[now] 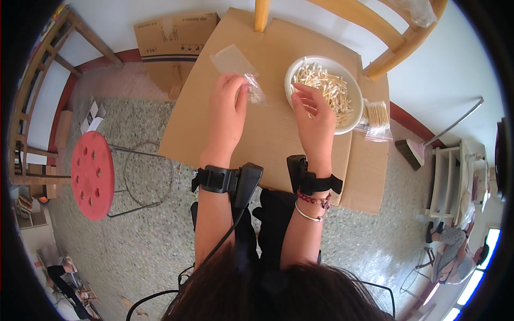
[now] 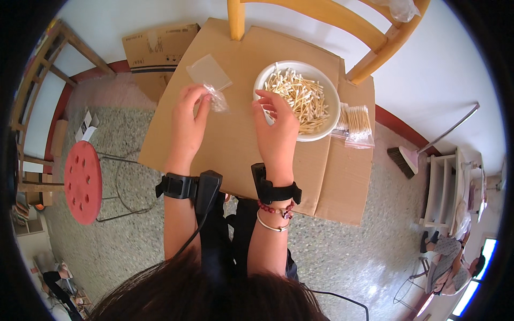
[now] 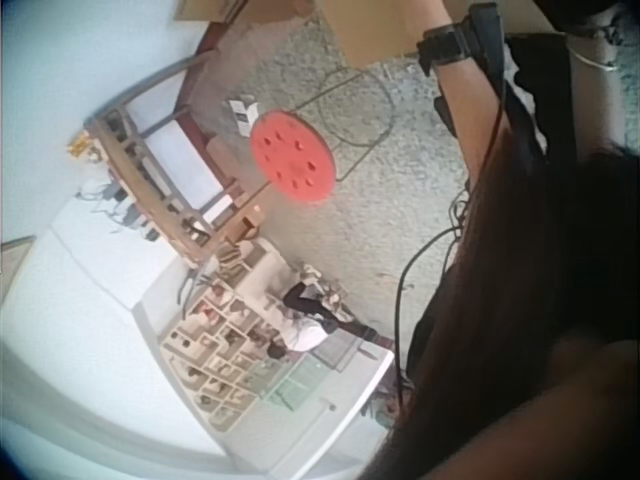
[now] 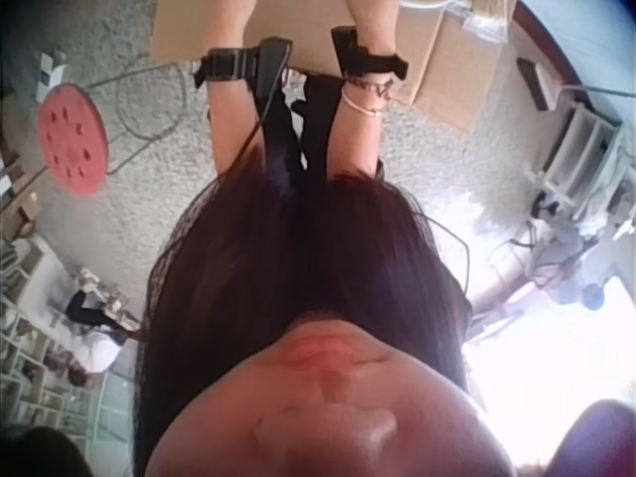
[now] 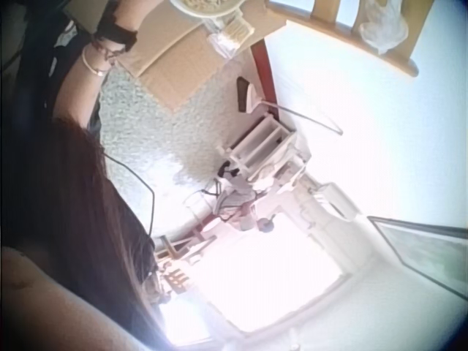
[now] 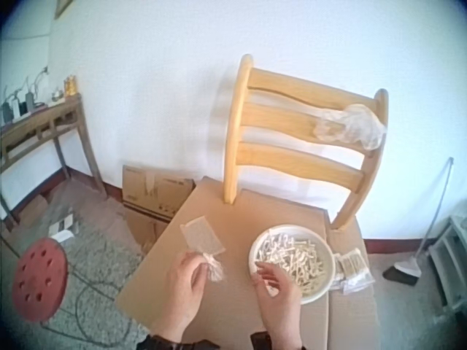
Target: Manually counting and putting cotton swabs into small plastic bags.
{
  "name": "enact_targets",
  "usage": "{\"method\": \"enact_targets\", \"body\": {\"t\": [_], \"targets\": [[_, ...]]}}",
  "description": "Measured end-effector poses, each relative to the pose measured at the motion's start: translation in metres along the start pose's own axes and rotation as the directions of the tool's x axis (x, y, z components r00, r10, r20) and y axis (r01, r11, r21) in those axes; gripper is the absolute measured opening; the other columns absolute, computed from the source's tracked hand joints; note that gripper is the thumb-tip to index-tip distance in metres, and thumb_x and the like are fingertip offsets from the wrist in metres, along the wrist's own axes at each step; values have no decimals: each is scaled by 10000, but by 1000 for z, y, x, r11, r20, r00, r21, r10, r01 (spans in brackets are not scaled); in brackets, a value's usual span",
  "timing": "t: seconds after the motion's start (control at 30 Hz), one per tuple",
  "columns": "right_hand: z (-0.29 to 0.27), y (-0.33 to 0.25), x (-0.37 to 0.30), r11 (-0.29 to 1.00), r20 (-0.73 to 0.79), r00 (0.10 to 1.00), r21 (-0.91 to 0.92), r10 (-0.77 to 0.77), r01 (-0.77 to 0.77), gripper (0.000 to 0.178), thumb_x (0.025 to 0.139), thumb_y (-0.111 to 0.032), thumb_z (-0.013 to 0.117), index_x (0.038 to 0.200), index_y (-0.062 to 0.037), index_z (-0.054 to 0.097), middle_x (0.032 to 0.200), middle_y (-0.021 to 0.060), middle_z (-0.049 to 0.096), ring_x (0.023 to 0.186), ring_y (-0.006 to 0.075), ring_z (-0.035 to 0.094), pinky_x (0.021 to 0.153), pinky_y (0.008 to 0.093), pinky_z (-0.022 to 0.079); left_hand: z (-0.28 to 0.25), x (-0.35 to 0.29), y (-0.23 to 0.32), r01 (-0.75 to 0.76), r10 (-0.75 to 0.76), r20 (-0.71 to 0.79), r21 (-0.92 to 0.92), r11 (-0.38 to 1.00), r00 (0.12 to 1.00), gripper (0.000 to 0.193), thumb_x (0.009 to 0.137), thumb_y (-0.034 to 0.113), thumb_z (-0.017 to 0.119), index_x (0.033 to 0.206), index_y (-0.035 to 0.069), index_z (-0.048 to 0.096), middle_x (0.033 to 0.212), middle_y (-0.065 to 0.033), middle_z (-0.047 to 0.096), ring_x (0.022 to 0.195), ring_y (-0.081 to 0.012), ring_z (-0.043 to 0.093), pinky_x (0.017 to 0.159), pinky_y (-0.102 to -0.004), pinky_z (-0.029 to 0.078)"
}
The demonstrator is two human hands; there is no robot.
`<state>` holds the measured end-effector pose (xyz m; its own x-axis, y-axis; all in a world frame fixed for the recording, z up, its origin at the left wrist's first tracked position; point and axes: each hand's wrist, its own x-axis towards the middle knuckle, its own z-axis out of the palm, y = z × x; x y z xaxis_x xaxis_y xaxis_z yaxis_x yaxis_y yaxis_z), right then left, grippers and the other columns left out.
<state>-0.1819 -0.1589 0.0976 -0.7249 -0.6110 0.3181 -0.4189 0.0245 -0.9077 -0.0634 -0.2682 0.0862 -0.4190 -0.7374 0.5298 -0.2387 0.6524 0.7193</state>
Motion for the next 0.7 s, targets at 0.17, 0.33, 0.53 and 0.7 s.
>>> {"method": "enact_targets", "body": {"t": [0.17, 0.33, 0.53, 0.7], "targets": [[-16, 18, 8, 947, -173, 978, -317, -118, 58, 171, 811, -49, 616, 976, -45, 660, 941, 145, 637, 933, 293, 581, 855, 387, 442, 4, -10, -6, -12, -52, 281, 223, 975, 958, 182, 833, -20, 552, 990, 41, 620, 1057, -132, 572, 1001, -314, 555, 870, -371, 453], [-13, 42, 31, 942, -179, 975, -330, -135, 70, 156, 798, -44, 622, 944, -45, 676, 972, 159, 631, 973, 320, 558, 890, 401, 420, 9, -30, -8, -18, -77, 577, 157, 987, 813, 268, 783, -61, 550, 1015, 53, 622, 1093, -134, 564, 1058, -326, 529, 891, -377, 439], [-17, 56, 36, 958, -184, 978, -246, 100, -145, 178, 774, -53, 654, 947, -54, 698, 848, 107, 677, 789, 219, 639, 741, 331, 498, 12, -26, -7, 91, -112, 440, 70, 993, 891, 257, 792, -32, 542, 1024, 46, 621, 1033, -145, 577, 1007, -335, 538, 885, -407, 439], [-3, 46, 37, 976, -251, 962, -157, 111, -153, 174, 775, -77, 670, 944, -54, 702, 819, 87, 696, 718, 168, 660, 685, 292, 512, -8, -15, -1, 105, -153, 348, 153, 983, 925, 190, 813, 29, 568, 996, 39, 620, 993, -151, 593, 978, -343, 553, 837, -422, 447]]}}
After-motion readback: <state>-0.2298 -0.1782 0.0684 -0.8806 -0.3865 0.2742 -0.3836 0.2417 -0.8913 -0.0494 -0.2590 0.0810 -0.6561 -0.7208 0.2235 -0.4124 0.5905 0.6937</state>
